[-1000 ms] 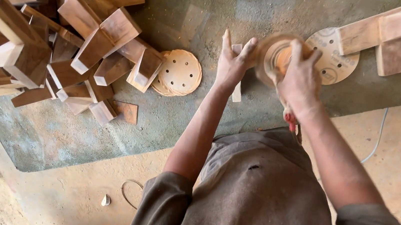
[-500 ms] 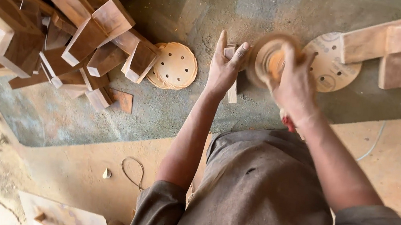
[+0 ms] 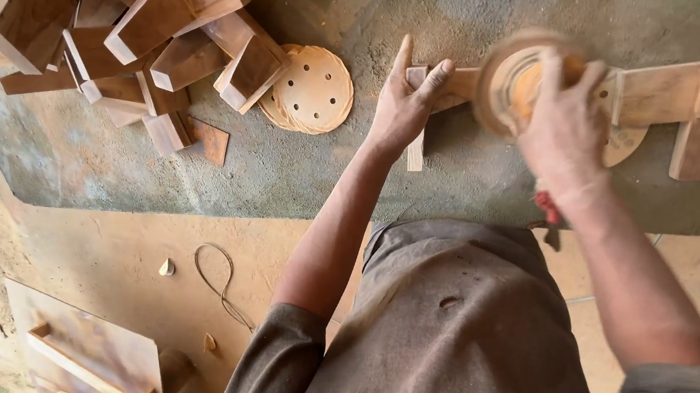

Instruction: The person picks up small wooden furniture components from a pile on a work mat and sands their surfaces and edges using a handheld power sander, working through the pieces one at a time and setting them back down as they finish.

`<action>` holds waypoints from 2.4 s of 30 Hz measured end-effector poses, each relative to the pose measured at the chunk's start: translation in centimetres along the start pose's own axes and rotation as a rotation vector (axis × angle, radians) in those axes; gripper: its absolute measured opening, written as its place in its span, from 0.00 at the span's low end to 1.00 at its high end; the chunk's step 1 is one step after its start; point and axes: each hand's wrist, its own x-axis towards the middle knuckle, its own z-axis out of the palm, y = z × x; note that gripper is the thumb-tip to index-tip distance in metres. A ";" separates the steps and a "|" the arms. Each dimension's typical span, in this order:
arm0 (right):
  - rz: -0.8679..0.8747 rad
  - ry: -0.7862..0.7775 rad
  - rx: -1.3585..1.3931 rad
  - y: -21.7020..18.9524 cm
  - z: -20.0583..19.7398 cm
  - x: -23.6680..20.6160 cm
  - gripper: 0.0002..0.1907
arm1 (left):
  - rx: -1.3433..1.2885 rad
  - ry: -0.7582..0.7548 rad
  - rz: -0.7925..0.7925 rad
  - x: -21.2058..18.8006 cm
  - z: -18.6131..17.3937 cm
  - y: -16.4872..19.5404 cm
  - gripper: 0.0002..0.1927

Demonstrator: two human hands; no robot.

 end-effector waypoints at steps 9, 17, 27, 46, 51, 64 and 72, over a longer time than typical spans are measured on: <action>-0.154 -0.081 -0.161 -1.4 0.3 0.4 0.41 | -0.451 -0.142 -0.391 0.2 0.7 -0.6 0.66; -0.189 0.126 -0.173 -2.4 0.6 1.9 0.45 | -0.164 -0.061 -0.277 0.3 0.5 0.1 0.59; -0.190 0.150 -0.254 -2.1 -0.8 2.6 0.56 | -0.060 0.003 -0.159 0.2 -0.2 2.1 0.62; -0.058 0.090 -0.065 0.4 1.2 -1.1 0.40 | -0.039 -0.049 -0.249 0.1 -0.1 1.6 0.53; -0.201 0.265 -0.261 1.8 1.0 0.5 0.48 | -0.027 -0.009 -0.122 0.0 0.2 0.7 0.47; -0.148 -0.007 0.092 0.5 3.9 -3.8 0.47 | -0.062 -0.031 -0.185 -0.3 -0.2 1.7 0.44; -0.154 0.102 0.089 -0.5 0.6 1.1 0.48 | -0.023 -0.020 -0.271 0.0 -0.6 4.0 0.44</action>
